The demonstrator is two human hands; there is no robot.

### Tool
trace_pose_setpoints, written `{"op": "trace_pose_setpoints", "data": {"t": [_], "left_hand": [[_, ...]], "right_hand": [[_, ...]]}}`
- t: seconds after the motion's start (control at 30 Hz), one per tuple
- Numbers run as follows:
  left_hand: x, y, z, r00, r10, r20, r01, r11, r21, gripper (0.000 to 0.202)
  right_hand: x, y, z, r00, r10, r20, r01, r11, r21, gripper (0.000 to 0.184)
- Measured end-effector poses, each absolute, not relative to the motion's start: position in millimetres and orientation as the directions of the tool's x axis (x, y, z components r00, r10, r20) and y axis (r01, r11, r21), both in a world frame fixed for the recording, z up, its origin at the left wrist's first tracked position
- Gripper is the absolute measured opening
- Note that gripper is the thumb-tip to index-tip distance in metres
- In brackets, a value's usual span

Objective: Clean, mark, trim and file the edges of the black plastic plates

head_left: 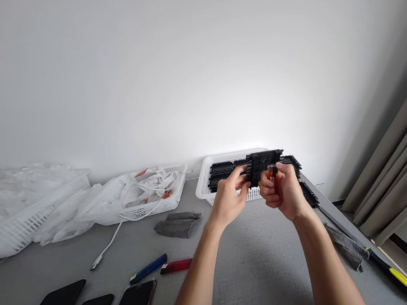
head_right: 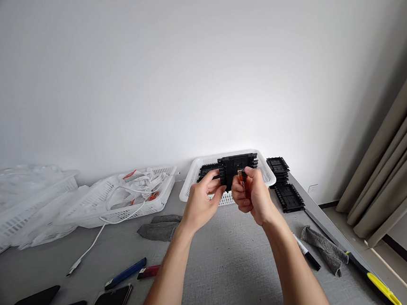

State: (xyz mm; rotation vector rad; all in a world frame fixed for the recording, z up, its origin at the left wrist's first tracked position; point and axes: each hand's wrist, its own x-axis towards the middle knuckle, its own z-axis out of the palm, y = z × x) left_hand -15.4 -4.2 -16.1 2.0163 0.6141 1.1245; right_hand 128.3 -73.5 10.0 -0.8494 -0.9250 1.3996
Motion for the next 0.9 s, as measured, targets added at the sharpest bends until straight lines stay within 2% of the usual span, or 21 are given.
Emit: {"op": "trace_pose_setpoints", "data": {"t": [0.4, 0.7, 0.83, 0.9], "left_hand": [[-13, -8, -16, 0.534, 0.648, 0.543, 0.108, -0.689, 0.716, 0.040], [-14, -10, -14, 0.469, 0.700, 0.538, 0.062, -0.633, 0.771, 0.036], [-15, -6, -17, 0.428, 0.729, 0.534, 0.064, -0.614, 0.786, 0.037], [-17, -2, -19, 0.387, 0.764, 0.516, 0.049, -0.576, 0.816, 0.038]], "right_hand": [[132, -68, 5, -0.047, 0.999, 0.002, -0.427, -0.018, -0.904, 0.032], [135, -68, 7, 0.079, 0.997, 0.016, -0.552, 0.057, -0.832, 0.032], [135, -73, 10, 0.085, 0.993, 0.078, -0.524, 0.111, -0.844, 0.041], [136, -74, 11, 0.140, 0.982, 0.127, -0.487, 0.180, -0.854, 0.044]]}}
